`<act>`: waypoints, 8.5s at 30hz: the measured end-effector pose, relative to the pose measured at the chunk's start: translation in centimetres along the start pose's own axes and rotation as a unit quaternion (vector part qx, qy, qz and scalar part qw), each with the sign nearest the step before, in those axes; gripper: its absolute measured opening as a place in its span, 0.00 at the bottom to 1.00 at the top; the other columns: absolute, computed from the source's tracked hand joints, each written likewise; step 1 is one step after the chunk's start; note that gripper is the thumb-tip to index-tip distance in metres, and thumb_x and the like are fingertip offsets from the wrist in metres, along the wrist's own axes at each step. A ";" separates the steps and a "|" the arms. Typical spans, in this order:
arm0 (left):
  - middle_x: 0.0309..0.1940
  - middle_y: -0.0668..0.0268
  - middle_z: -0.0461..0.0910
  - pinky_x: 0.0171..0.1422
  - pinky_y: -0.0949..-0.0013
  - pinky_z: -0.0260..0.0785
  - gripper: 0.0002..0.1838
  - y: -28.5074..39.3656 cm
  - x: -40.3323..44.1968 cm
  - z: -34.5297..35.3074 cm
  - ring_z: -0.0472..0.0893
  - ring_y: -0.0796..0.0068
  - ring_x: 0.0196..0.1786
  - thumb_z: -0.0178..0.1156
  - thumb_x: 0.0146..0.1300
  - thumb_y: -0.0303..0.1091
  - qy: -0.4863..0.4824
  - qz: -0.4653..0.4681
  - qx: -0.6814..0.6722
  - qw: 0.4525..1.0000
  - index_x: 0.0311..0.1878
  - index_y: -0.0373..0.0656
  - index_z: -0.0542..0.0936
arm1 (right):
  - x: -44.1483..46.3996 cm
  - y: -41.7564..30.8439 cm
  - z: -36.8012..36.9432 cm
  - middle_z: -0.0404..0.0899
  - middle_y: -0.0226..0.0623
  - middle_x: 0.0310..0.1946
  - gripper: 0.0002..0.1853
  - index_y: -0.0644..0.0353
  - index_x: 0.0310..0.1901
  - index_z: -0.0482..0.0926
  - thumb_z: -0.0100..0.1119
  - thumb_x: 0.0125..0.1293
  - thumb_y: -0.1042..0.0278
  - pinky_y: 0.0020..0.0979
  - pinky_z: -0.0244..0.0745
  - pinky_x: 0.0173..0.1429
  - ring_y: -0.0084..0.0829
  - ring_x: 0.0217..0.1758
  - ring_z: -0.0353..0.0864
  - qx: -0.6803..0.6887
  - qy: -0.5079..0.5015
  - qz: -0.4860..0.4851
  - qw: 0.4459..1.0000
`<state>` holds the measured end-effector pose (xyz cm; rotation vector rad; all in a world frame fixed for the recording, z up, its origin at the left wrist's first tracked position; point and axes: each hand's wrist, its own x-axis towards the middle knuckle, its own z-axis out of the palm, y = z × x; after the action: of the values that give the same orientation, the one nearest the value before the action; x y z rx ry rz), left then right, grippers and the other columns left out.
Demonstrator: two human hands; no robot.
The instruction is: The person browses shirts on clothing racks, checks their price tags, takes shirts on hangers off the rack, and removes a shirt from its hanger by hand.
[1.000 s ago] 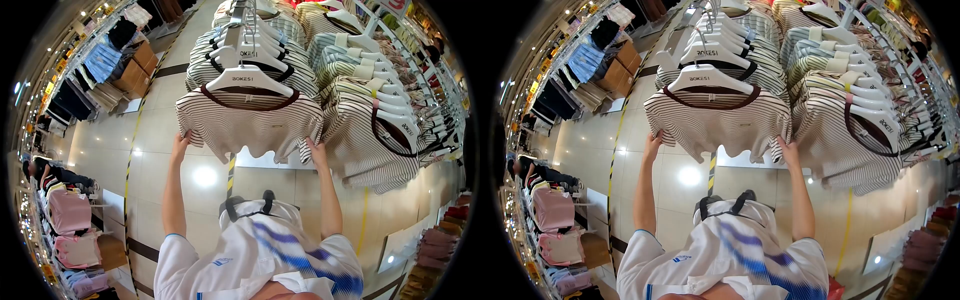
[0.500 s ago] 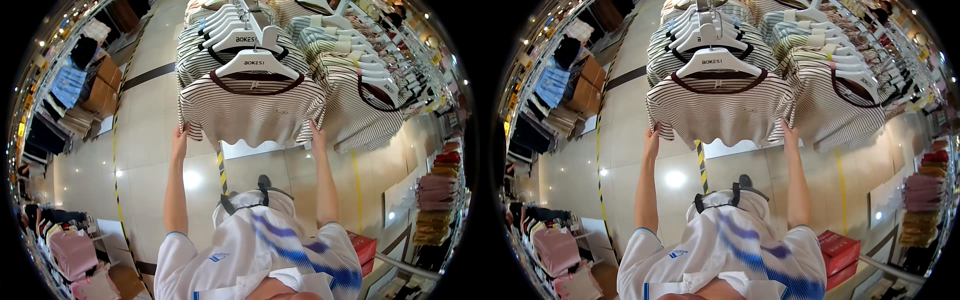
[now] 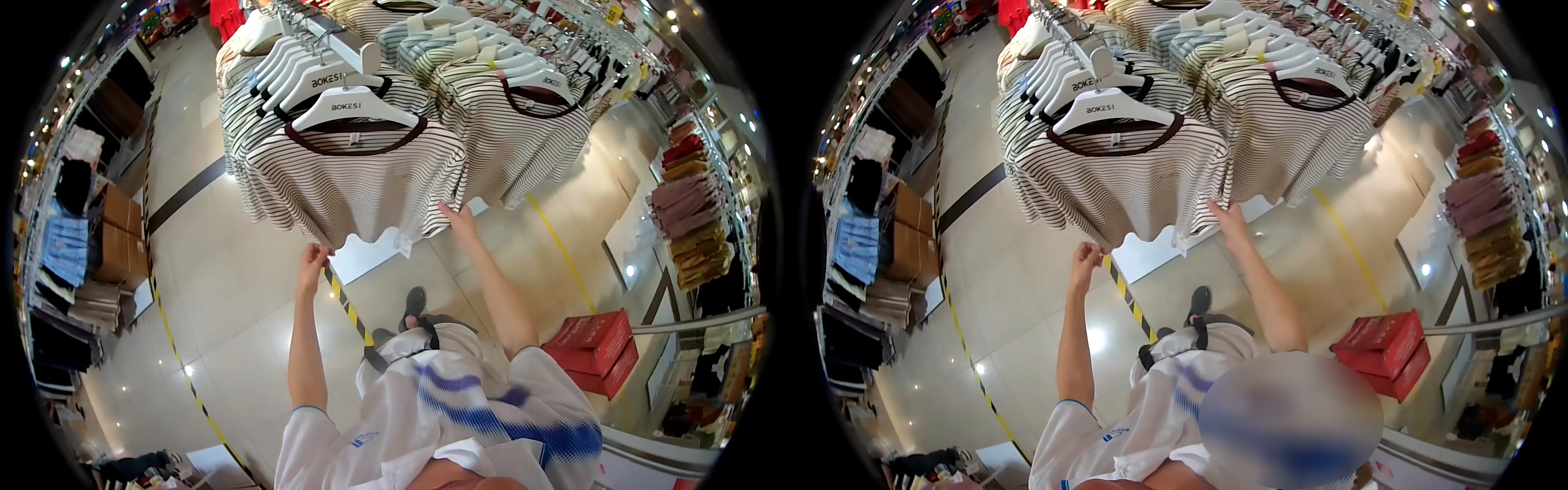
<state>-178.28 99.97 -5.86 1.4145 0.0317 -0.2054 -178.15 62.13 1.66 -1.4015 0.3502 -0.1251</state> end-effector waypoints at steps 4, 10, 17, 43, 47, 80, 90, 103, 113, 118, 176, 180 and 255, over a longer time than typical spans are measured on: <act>0.30 0.65 0.78 0.32 0.75 0.66 0.08 -4.0 -2.4 -0.5 0.71 0.80 0.26 0.54 0.69 0.34 0.002 -0.075 0.042 0.996 0.36 0.40 0.72 | -1.1 1.6 -1.1 0.81 0.30 0.40 0.20 0.59 0.52 0.74 0.65 0.62 0.63 0.23 0.70 0.41 0.20 0.39 0.76 -0.041 0.003 0.034 0.999; 0.28 0.62 0.79 0.25 0.74 0.66 0.09 -16.4 -11.9 -3.5 0.71 0.79 0.22 0.55 0.68 0.36 0.087 -0.234 0.035 0.968 0.36 0.40 0.72 | -4.4 8.9 -6.9 0.77 0.29 0.42 0.21 0.56 0.55 0.71 0.64 0.62 0.64 0.26 0.71 0.42 0.23 0.41 0.76 -0.041 -0.055 0.061 0.996; 0.30 0.57 0.79 0.21 0.73 0.66 0.09 -22.4 -26.1 -4.0 0.72 0.74 0.20 0.54 0.66 0.33 0.215 -0.358 -0.055 0.907 0.40 0.37 0.69 | -5.1 8.0 -8.0 0.77 0.28 0.43 0.15 0.53 0.52 0.74 0.60 0.64 0.65 0.29 0.74 0.48 0.23 0.45 0.78 -0.031 -0.078 0.161 0.983; 0.31 0.64 0.79 0.37 0.75 0.69 0.08 -4.4 0.6 38.8 0.75 0.79 0.31 0.55 0.69 0.33 -0.065 -0.068 0.064 0.993 0.37 0.38 0.75 | 5.6 -1.4 -32.0 0.79 0.31 0.37 0.12 0.61 0.46 0.76 0.60 0.64 0.67 0.25 0.73 0.44 0.22 0.40 0.76 0.042 -0.046 -0.008 0.998; 0.30 0.65 0.79 0.39 0.75 0.67 0.08 -0.7 1.8 46.4 0.74 0.80 0.31 0.55 0.69 0.33 -0.113 -0.048 0.084 0.989 0.37 0.37 0.75 | 8.7 -9.5 -35.5 0.76 0.35 0.48 0.24 0.62 0.54 0.70 0.66 0.58 0.70 0.31 0.72 0.51 0.29 0.51 0.74 -0.074 0.160 -0.184 0.967; 0.41 0.61 0.75 0.47 0.69 0.67 0.11 20.2 10.3 46.8 0.74 0.69 0.41 0.62 0.57 0.21 0.090 0.399 0.378 0.830 0.42 0.37 0.73 | 10.6 -11.0 -38.6 0.77 0.43 0.33 0.10 0.65 0.32 0.77 0.62 0.61 0.65 0.39 0.71 0.36 0.44 0.32 0.77 -0.296 0.063 -0.237 0.923; 0.62 0.53 0.65 0.68 0.54 0.55 0.35 26.3 18.1 45.3 0.65 0.51 0.65 0.72 0.50 0.37 0.080 0.443 0.562 0.694 0.59 0.37 0.65 | 12.4 -24.5 -34.6 0.74 0.42 0.43 0.12 0.63 0.42 0.74 0.63 0.57 0.75 0.35 0.69 0.51 0.41 0.48 0.74 -0.283 0.099 -0.404 0.864; 0.51 0.54 0.71 0.60 0.53 0.58 0.35 28.6 18.2 42.0 0.67 0.52 0.57 0.65 0.55 0.55 -0.014 0.415 0.541 0.731 0.54 0.35 0.70 | 22.1 -32.6 -27.1 0.79 0.39 0.43 0.12 0.65 0.52 0.74 0.49 0.72 0.70 0.28 0.74 0.51 0.29 0.44 0.80 -0.336 -0.119 -0.325 0.876; 0.38 0.57 0.78 0.34 0.56 0.73 0.19 32.2 24.7 44.1 0.81 0.53 0.32 0.58 0.64 0.47 0.040 0.392 0.567 0.724 0.43 0.38 0.74 | 28.4 -35.3 -22.1 0.83 0.39 0.39 0.18 0.63 0.49 0.77 0.59 0.54 0.79 0.29 0.75 0.41 0.30 0.35 0.81 -0.440 -0.141 -0.398 0.793; 0.38 0.58 0.77 0.36 0.54 0.73 0.17 31.5 27.1 44.7 0.81 0.53 0.34 0.57 0.63 0.47 -0.002 0.359 0.609 0.707 0.39 0.40 0.77 | 29.5 -35.4 -21.8 0.83 0.36 0.39 0.15 0.67 0.45 0.78 0.61 0.53 0.81 0.29 0.75 0.40 0.27 0.38 0.81 -0.383 -0.190 -0.409 0.806; 0.63 0.47 0.66 0.70 0.61 0.55 0.24 27.3 24.9 34.5 0.67 0.48 0.62 0.58 0.50 0.20 0.039 0.080 0.569 0.818 0.55 0.36 0.73 | 36.2 -38.6 -30.0 0.77 0.43 0.22 0.06 0.60 0.27 0.78 0.59 0.58 0.68 0.45 0.73 0.36 0.47 0.31 0.80 -0.582 -0.372 -0.408 0.597; 0.65 0.42 0.61 0.72 0.62 0.52 0.25 28.9 23.0 39.3 0.62 0.45 0.67 0.62 0.51 0.25 0.067 0.001 0.583 0.810 0.56 0.35 0.71 | 36.5 -38.0 -29.9 0.78 0.43 0.25 0.06 0.61 0.30 0.77 0.56 0.60 0.69 0.46 0.73 0.37 0.47 0.33 0.79 -0.584 -0.349 -0.392 0.619; 0.48 0.57 0.75 0.57 0.63 0.66 0.21 26.1 7.9 60.7 0.76 0.56 0.51 0.68 0.52 0.28 0.133 0.419 0.479 0.760 0.48 0.35 0.72 | 7.3 -67.3 -74.7 0.79 0.38 0.47 0.21 0.64 0.63 0.68 0.46 0.71 0.66 0.26 0.70 0.53 0.24 0.48 0.77 -0.527 0.234 -0.582 0.574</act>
<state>-172.39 43.08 28.12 2.3159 -0.5453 0.8606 -186.63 -21.86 56.74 -2.6092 -0.2344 -1.6564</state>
